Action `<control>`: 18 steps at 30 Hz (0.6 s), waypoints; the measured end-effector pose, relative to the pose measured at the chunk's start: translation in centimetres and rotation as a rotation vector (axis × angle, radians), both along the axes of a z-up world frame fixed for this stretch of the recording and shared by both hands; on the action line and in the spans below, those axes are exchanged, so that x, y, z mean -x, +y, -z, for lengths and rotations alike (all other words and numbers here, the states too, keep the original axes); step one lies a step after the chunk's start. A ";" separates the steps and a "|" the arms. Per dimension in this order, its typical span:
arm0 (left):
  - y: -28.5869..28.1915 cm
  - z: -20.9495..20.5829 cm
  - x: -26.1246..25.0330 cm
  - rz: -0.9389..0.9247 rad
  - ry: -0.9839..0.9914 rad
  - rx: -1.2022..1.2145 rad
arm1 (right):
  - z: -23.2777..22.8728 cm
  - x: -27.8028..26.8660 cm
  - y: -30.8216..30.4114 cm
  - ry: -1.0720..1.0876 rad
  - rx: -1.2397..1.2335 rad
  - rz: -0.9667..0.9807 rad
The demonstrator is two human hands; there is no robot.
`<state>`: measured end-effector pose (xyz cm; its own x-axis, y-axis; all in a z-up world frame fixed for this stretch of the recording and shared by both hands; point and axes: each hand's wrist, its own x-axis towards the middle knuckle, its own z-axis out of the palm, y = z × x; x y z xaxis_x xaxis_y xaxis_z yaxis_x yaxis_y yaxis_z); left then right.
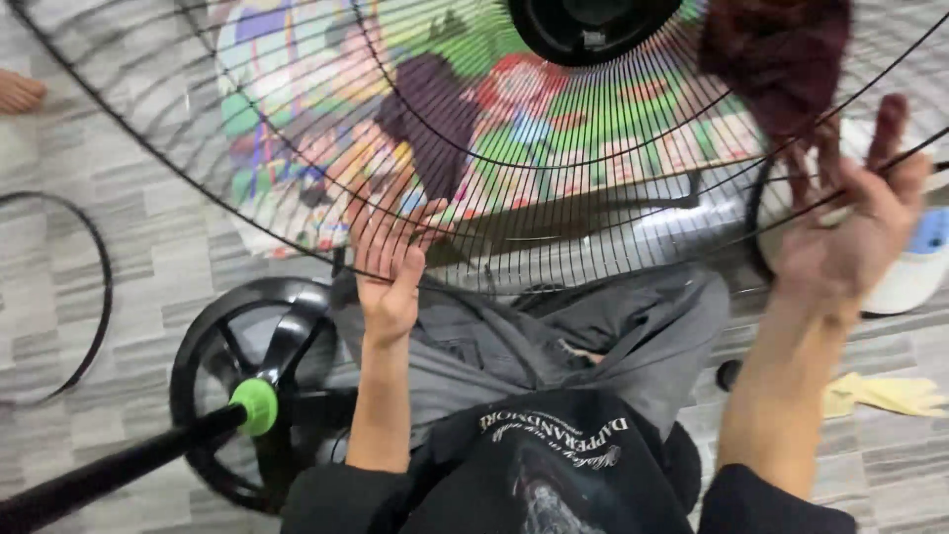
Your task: Cleaning the grill of an electric fan using a brush and a cloth
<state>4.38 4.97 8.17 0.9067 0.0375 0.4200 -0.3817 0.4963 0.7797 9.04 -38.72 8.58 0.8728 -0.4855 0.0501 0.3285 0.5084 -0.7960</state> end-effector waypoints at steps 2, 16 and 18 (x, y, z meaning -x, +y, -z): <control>0.2 2.5 -1.4 -0.022 0.149 0.058 | -1.4 -0.3 1.0 -0.013 -0.138 0.126; -3.3 -8.6 -11.0 0.164 0.683 0.414 | -2.9 -2.0 -6.0 -0.396 -0.037 0.215; -2.2 -6.5 -13.5 0.461 0.526 0.531 | -2.6 -3.2 -6.5 -0.371 -0.148 0.258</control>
